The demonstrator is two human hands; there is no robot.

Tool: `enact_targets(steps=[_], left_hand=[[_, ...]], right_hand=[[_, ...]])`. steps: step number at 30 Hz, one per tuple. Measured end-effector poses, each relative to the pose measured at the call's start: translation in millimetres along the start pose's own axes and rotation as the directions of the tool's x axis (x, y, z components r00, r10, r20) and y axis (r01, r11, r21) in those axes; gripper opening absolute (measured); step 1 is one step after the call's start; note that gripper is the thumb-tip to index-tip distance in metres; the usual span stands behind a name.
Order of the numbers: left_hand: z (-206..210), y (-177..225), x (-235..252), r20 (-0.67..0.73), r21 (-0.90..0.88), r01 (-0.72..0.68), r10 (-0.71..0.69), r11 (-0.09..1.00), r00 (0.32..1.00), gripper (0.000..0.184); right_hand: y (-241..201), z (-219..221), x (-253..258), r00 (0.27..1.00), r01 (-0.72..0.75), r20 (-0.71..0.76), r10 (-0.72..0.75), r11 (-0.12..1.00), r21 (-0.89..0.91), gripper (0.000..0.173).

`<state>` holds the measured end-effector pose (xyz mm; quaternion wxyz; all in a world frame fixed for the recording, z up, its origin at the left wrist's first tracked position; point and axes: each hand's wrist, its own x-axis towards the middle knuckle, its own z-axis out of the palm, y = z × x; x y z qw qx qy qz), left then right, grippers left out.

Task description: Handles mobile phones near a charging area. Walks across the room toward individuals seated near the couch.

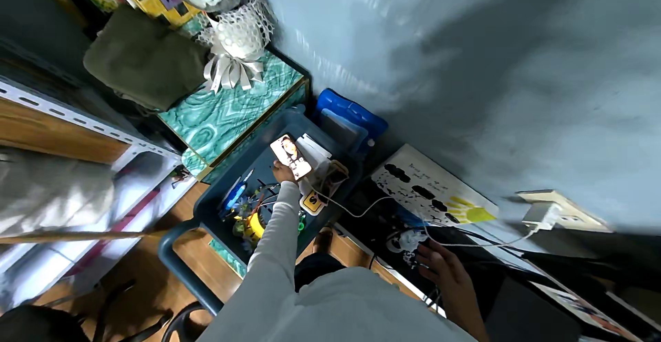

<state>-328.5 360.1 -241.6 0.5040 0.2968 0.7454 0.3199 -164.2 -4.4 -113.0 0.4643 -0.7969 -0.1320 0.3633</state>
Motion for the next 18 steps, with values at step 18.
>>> enact_targets(steps=[18], left_hand=[[-9, 7, -12, -0.005, 0.332, 0.016, -0.016, 0.943, 1.0, 0.054]], right_hand=[[13, 3, -8, 1.0, 0.014, 0.018, -0.013, 0.999, -0.029, 0.052]])
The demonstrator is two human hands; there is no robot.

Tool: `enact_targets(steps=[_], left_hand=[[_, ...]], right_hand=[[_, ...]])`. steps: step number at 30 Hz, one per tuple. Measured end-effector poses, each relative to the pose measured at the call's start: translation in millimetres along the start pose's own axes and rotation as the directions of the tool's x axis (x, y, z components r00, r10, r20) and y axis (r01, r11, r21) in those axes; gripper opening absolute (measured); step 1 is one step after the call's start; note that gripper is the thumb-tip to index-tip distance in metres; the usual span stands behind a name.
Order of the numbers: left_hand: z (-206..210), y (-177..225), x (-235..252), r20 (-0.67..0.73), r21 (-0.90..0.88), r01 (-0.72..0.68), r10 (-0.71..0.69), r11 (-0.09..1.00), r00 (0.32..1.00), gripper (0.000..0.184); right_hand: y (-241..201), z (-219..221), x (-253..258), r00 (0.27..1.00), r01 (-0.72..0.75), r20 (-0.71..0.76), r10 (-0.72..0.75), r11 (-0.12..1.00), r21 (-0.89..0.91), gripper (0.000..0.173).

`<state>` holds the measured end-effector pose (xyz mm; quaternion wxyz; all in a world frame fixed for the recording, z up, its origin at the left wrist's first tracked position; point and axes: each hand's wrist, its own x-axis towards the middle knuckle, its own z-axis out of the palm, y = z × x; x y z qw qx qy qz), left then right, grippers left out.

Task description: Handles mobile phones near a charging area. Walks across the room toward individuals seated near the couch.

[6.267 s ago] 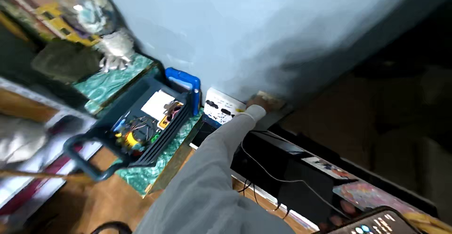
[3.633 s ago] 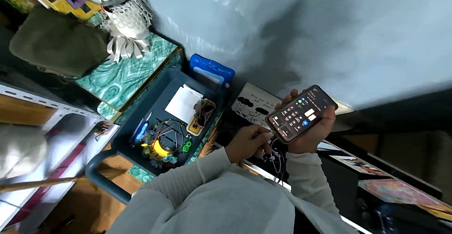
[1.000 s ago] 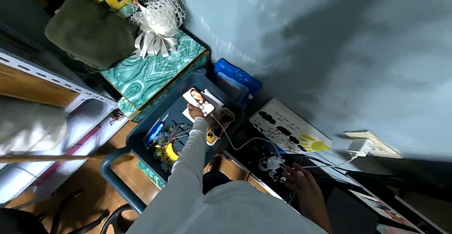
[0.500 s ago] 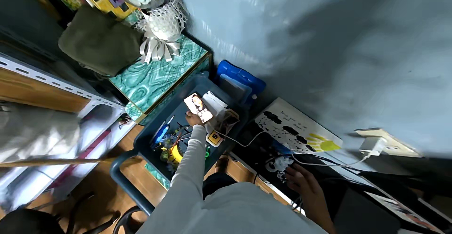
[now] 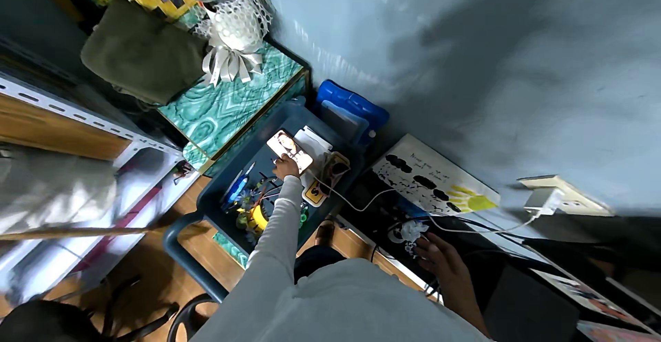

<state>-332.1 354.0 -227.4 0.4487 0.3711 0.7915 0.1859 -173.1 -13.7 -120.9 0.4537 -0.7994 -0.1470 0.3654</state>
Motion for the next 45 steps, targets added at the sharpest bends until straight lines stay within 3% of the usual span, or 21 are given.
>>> enact_targets(steps=[6, 14, 17, 20, 24, 30, 35, 40, 42, 45], left_hand=[[-18, -18, 11, 0.128, 0.069, -0.1, 0.091, 0.993, 0.988, 0.046], [-24, -17, 2, 0.093, 0.098, -0.105, 0.096, 0.99, 0.991, 0.046], [-26, -16, -15, 0.112, 0.234, -0.316, 0.298, 0.919, 0.948, 0.05], [-12, -21, -23, 0.258, 0.303, -0.517, 0.453, 0.801, 0.853, 0.052], [6, -1, -44, 0.361, 0.458, -0.42, 0.267, 0.784, 0.893, 0.07], [16, 23, -52, 0.451, 0.561, -0.46, 0.211, 0.688, 0.867, 0.059], [14, 31, -57, 0.487, 0.428, -0.58, 0.364, 0.693, 0.794, 0.049], [-15, 30, -50, 0.355, 0.176, -0.684, 0.603, 0.708, 0.715, 0.048], [-40, 29, -41, 0.331, 0.236, -0.652, 0.571, 0.721, 0.752, 0.049], [-85, 21, -24, 0.4, 0.463, -0.554, 0.395, 0.691, 0.827, 0.048]], right_hand=[[1, 7, 0, 1.0, 0.006, 0.002, -0.006, 1.0, -0.001, 0.051], [0, 10, 3, 1.0, 0.0, 0.026, 0.0, 1.0, -0.008, 0.049], [2, 9, 3, 0.999, 0.009, 0.032, -0.009, 1.0, -0.012, 0.051], [6, 9, 4, 0.999, 0.0, 0.035, 0.001, 1.0, -0.008, 0.051], [5, 10, 4, 0.999, -0.008, 0.045, 0.009, 1.0, -0.023, 0.052], [7, 7, 2, 0.999, -0.012, 0.043, 0.014, 0.999, -0.036, 0.05], [8, 4, 0, 0.999, -0.015, 0.028, 0.017, 0.999, -0.049, 0.051], [10, 5, 0, 0.999, -0.004, 0.036, 0.007, 0.997, -0.071, 0.051], [13, 5, 0, 0.999, 0.003, 0.036, 0.001, 0.996, -0.09, 0.051], [21, 6, 2, 0.999, 0.007, 0.041, -0.002, 0.992, -0.122, 0.051]])
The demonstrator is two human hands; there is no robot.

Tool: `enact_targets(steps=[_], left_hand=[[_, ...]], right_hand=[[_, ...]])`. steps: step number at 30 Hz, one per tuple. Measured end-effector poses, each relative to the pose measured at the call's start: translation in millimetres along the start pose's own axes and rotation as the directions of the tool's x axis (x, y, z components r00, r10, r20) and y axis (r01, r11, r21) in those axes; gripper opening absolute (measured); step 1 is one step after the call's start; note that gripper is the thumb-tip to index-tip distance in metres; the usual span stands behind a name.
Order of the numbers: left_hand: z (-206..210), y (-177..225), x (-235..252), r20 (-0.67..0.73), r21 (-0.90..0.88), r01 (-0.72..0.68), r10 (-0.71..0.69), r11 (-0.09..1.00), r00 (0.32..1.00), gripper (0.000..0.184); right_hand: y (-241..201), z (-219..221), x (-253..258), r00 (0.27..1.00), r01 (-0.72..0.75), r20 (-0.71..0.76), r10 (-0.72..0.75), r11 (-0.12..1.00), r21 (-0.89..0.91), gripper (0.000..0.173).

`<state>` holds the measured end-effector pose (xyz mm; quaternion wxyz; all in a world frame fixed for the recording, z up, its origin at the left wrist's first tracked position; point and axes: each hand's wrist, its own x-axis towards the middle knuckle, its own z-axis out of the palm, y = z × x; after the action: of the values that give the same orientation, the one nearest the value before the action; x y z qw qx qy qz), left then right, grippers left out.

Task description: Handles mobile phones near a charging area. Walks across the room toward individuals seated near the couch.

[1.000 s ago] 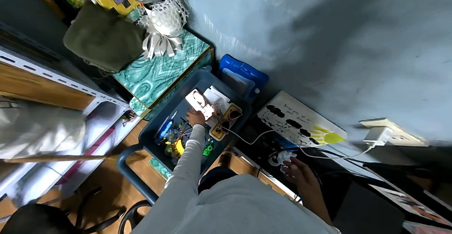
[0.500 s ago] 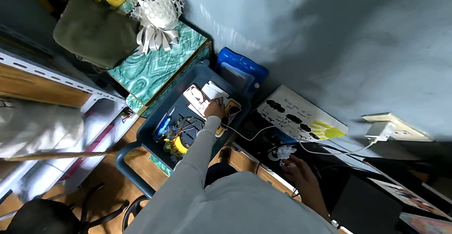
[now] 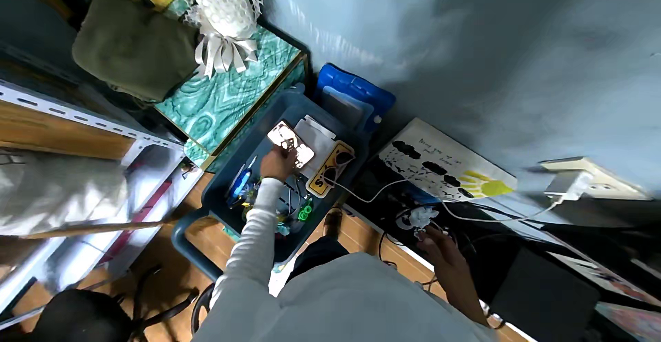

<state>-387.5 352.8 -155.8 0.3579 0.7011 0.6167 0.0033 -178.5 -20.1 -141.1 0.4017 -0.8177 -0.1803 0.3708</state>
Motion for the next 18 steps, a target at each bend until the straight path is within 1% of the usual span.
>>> enact_targets(steps=[2, 3, 5, 7, 9, 11, 15, 18], left_hand=[[-11, -24, -6, 0.141, 0.169, 0.065, -0.089, 0.983, 0.986, 0.051], [-11, -34, -9, 0.186, 0.263, 0.086, -0.138, 0.961, 0.973, 0.052], [-8, -47, -14, 0.257, 0.394, 0.129, -0.244, 0.91, 0.935, 0.056], [-2, -45, -18, 0.286, 0.466, 0.158, -0.318, 0.871, 0.904, 0.061], [2, -37, -21, 0.303, 0.515, 0.159, -0.352, 0.843, 0.885, 0.063], [9, -34, -22, 0.308, 0.545, 0.159, -0.372, 0.824, 0.875, 0.061], [21, -34, -19, 0.294, 0.606, 0.134, -0.378, 0.784, 0.878, 0.059], [23, -28, -23, 0.282, 0.637, 0.086, -0.336, 0.766, 0.899, 0.056]], right_hand=[[2, 2, -1, 1.0, -0.003, 0.009, 0.003, 1.0, -0.029, 0.052], [1, 4, -2, 1.0, -0.005, 0.022, 0.006, 0.999, -0.049, 0.052], [-3, 6, -4, 0.999, -0.005, 0.044, 0.008, 0.997, -0.08, 0.052], [-8, 6, -6, 0.998, -0.022, 0.057, 0.028, 0.994, -0.109, 0.05], [-11, 5, -11, 0.997, -0.037, 0.07, 0.046, 0.991, -0.127, 0.05], [-7, 3, -18, 0.996, -0.045, 0.069, 0.055, 0.989, -0.14, 0.052], [5, -6, -32, 0.99, -0.121, 0.058, 0.131, 0.98, -0.156, 0.05], [10, -15, -44, 0.985, -0.158, 0.049, 0.168, 0.974, -0.163, 0.049]])
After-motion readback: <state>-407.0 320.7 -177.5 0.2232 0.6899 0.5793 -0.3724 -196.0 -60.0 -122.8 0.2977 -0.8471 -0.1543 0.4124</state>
